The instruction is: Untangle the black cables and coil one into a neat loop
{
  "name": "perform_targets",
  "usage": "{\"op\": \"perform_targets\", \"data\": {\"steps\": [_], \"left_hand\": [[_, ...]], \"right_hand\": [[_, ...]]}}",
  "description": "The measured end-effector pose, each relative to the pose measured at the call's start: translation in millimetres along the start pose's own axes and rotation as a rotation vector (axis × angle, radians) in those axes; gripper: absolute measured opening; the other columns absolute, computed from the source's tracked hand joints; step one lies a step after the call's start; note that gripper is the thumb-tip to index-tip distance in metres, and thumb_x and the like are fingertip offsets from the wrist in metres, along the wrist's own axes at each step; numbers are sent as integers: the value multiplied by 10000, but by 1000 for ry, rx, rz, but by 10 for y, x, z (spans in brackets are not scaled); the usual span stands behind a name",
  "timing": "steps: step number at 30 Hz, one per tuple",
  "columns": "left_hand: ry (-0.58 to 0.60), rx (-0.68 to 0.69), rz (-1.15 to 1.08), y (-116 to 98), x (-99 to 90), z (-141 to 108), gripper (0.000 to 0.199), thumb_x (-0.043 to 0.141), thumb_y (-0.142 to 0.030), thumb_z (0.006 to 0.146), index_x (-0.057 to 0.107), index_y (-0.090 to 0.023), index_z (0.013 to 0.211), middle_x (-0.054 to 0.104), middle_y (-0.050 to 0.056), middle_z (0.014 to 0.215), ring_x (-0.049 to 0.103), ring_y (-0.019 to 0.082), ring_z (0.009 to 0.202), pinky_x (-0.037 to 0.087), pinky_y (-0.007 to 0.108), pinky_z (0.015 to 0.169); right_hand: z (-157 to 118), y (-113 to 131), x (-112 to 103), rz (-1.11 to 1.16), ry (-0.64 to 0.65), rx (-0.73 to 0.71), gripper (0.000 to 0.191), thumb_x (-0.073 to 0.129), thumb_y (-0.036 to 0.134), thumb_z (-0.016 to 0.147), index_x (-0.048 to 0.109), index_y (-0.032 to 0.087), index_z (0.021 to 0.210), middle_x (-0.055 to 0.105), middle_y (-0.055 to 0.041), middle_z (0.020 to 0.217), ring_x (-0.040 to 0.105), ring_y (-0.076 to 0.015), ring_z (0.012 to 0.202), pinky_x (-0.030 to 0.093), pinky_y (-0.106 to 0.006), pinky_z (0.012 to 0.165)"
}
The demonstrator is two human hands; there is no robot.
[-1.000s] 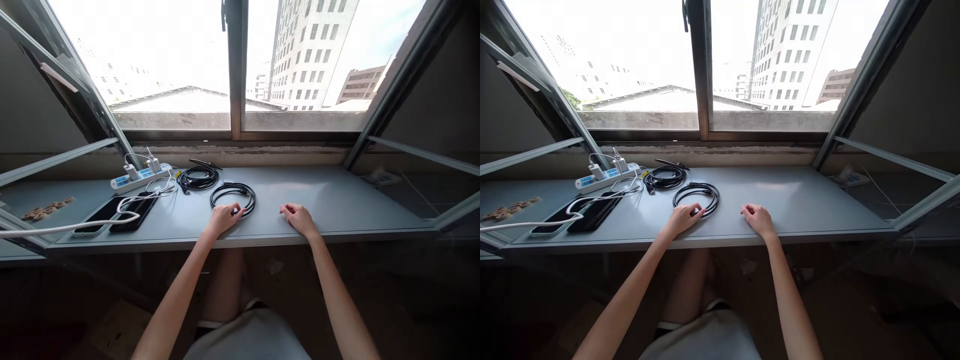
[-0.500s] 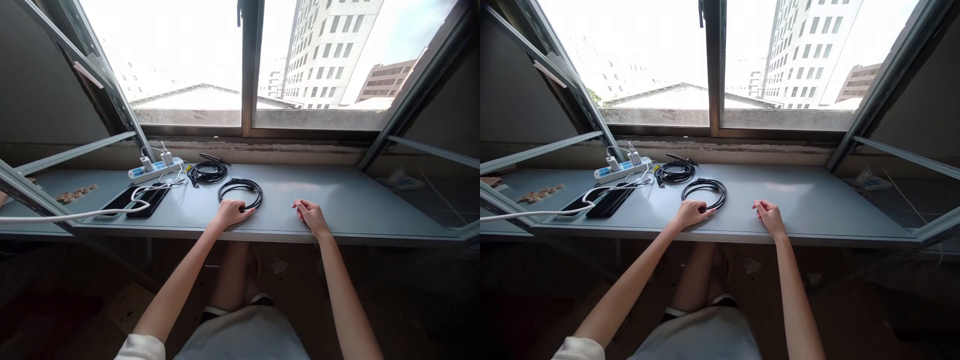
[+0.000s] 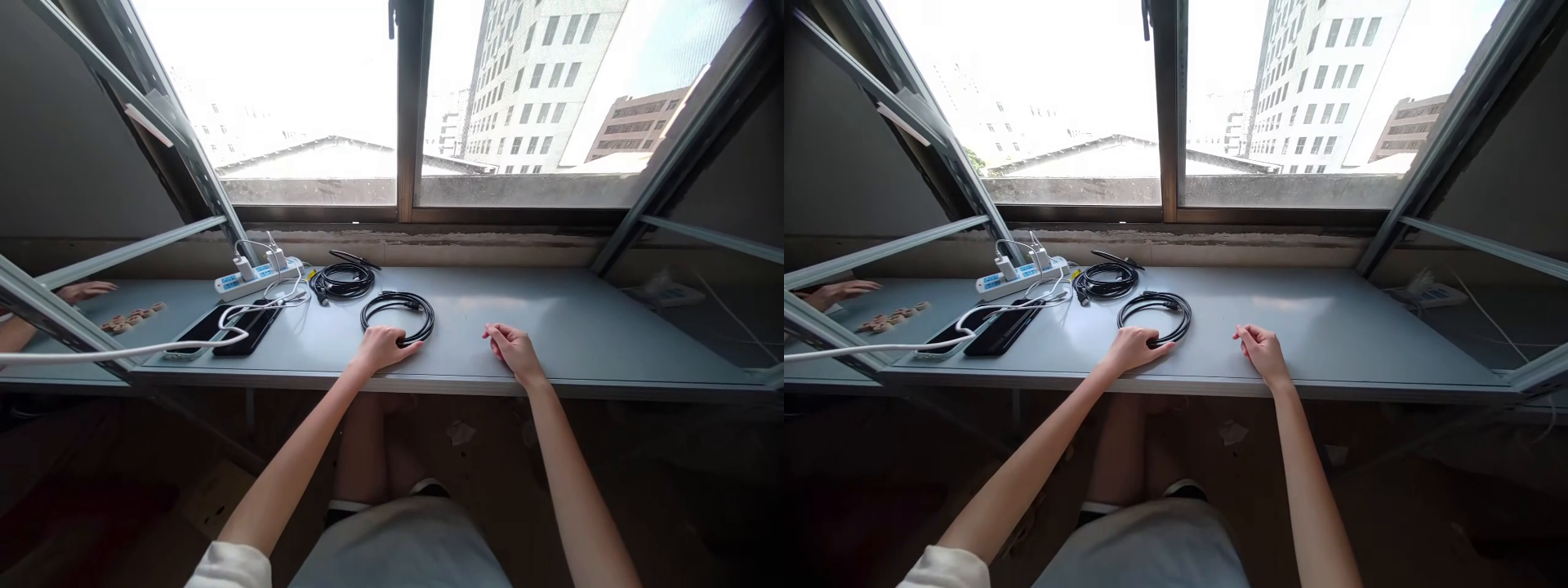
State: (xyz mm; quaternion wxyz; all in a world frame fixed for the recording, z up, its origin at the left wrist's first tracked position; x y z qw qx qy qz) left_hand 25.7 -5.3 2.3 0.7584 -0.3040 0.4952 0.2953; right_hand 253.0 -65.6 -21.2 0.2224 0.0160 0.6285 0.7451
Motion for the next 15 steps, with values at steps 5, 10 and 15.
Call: {"op": "perform_targets", "data": {"steps": [5,10,15], "left_hand": [[17,-1,8,-1,9,-5,542,382,-611,808,557,-163,557,541,61,526,477,166,527,194,268,520],[17,-10,12,-2,9,-20,543,380,-608,814,550,-160,559,551,62,537,489,164,534,193,274,516],[17,-13,18,-12,-9,-44,522,398,-576,826,566,-155,568,574,67,556,529,177,567,219,277,526]], "right_hand": [[8,-30,9,-2,-3,13,370,512,512,781,559,170,648,368,64,428,302,-65,390,287,-218,439],[13,-57,14,-21,-9,22,384,505,526,774,557,168,646,366,59,430,310,-70,389,294,-223,430],[15,-74,14,-46,-32,35,379,484,523,783,551,173,653,362,56,433,310,-81,402,294,-227,437]]}}
Point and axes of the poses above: each hand's wrist, its own z-axis towards the middle knuckle, its own x-axis out of the palm, y = z × x, the point moved 10 cm from there along z, towards the middle knuckle
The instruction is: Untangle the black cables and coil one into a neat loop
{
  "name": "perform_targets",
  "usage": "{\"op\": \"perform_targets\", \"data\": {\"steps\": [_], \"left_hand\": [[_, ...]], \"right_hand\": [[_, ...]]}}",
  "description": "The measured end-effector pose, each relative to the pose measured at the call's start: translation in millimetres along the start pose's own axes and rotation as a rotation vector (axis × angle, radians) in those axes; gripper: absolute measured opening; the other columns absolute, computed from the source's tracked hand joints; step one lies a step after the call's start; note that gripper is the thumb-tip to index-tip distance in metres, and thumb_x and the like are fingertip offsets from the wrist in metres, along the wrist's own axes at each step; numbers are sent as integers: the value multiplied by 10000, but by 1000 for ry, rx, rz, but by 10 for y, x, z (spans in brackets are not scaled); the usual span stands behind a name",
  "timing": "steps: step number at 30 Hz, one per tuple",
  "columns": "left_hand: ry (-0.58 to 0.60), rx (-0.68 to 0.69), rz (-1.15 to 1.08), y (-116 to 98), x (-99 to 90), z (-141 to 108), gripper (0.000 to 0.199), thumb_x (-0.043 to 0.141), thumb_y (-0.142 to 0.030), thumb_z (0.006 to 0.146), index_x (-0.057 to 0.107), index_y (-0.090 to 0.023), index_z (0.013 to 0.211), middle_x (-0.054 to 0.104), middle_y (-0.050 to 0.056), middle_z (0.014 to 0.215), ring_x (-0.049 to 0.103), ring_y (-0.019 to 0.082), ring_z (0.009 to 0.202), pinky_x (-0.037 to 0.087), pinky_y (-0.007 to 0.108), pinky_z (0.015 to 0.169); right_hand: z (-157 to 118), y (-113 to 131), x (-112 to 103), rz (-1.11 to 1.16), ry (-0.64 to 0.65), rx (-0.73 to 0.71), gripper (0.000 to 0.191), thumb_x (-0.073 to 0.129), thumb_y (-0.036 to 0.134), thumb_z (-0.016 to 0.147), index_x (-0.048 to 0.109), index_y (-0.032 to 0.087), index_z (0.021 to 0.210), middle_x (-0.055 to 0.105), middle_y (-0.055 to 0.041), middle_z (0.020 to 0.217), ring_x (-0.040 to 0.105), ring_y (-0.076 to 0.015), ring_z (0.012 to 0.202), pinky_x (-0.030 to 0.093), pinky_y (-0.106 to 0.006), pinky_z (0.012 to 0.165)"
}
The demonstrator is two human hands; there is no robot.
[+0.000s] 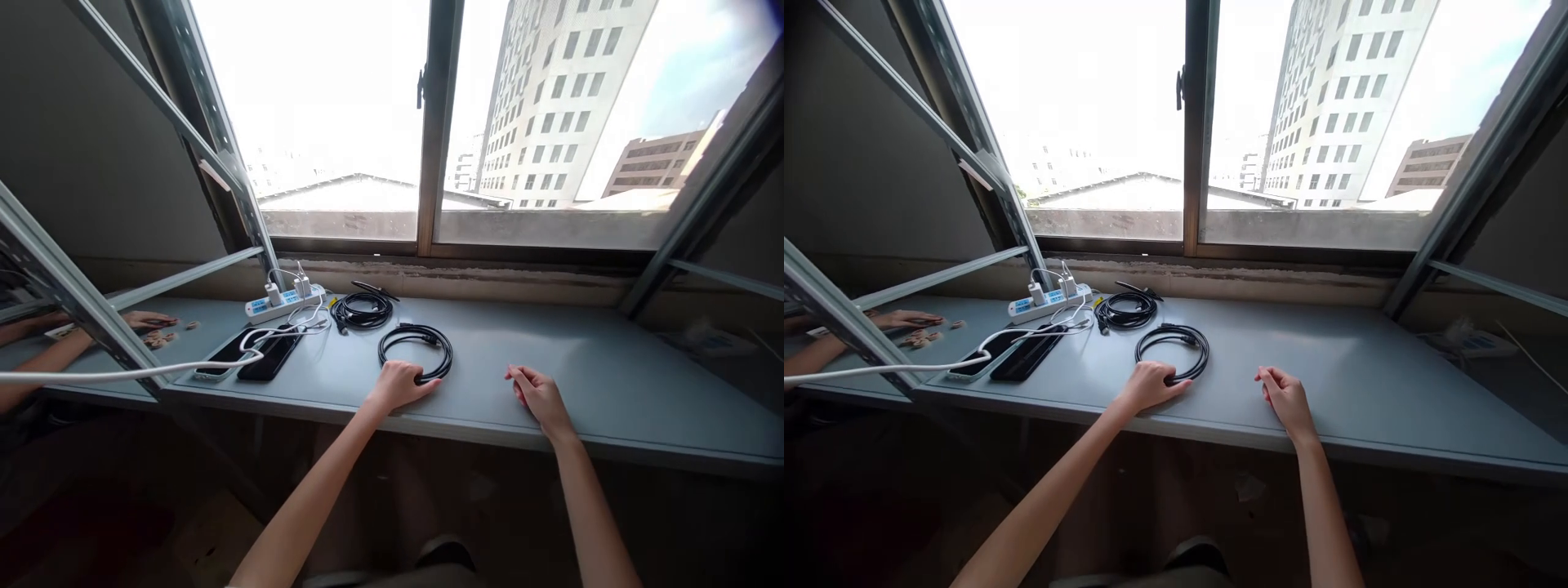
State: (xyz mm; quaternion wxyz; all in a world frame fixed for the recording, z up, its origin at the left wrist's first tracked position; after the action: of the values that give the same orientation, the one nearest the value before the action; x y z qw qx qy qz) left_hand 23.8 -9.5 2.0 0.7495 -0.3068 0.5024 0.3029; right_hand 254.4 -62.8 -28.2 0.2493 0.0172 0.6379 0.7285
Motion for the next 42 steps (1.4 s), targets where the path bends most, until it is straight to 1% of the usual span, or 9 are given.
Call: {"op": "perform_targets", "data": {"steps": [7,11,13,15,19,23,29,35,42], "left_hand": [[-5,18,17,-4,-34,-37,509,422,-517,845,599,-149,541,596,75,530,559,173,545,243,274,515],[58,27,-49,2,60,-54,504,415,-513,858,630,-147,588,628,81,578,596,183,583,298,264,534],[87,32,-68,-9,103,-63,447,449,-494,849,650,-154,638,649,84,622,621,201,631,339,263,565],[126,43,-97,-35,152,-76,401,485,-499,827,660,-166,689,665,86,657,638,220,667,376,270,596],[191,82,-170,-106,232,-104,345,484,-474,827,656,-182,769,681,94,730,653,247,723,425,289,637],[210,153,-199,-192,241,-126,261,484,-391,816,637,-182,783,681,96,745,655,260,727,444,304,649],[182,240,-226,-274,150,-144,273,426,-353,843,619,-171,781,677,102,750,655,262,714,434,303,626],[146,214,-261,-246,109,-131,279,446,-374,845,627,-179,762,676,97,741,652,261,713,383,298,586],[123,231,-276,-218,113,-127,326,425,-386,851,627,-177,705,659,71,647,635,219,610,309,292,516]], "right_hand": [[35,-18,66,-39,12,21,409,486,554,762,559,171,637,343,56,420,308,-89,398,294,-233,439],[67,-198,84,-83,33,108,431,481,596,734,575,183,654,338,55,435,321,-94,408,328,-239,467],[86,-275,27,-95,-15,126,450,479,618,711,583,186,642,334,51,430,316,-98,398,326,-247,455],[107,-373,14,-108,-19,159,455,485,626,696,600,190,642,352,40,426,345,-112,396,344,-258,456],[169,-491,-40,-117,-73,150,463,498,643,673,614,199,613,343,28,409,340,-127,384,347,-285,447],[198,-563,-55,-149,-98,170,446,539,633,651,631,197,630,329,32,414,331,-123,406,335,-287,461],[141,-423,-31,-157,-109,177,413,544,603,671,616,197,648,312,48,422,293,-101,402,295,-264,441],[82,-261,-19,-202,-128,169,380,545,565,686,612,195,633,319,44,429,301,-102,413,295,-262,450],[105,-244,33,-322,-112,145,386,542,579,675,596,205,596,316,30,464,306,-116,443,277,-271,463]]}}
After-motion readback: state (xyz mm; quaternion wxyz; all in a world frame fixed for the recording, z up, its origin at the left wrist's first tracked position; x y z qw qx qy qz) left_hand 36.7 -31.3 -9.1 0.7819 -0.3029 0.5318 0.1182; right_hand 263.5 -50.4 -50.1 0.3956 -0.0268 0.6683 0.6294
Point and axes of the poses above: each hand's wrist, its own z-axis towards the middle knuckle, its own x-axis out of the palm, y = z × x, the point moved 10 cm from there along z, towards the middle knuckle
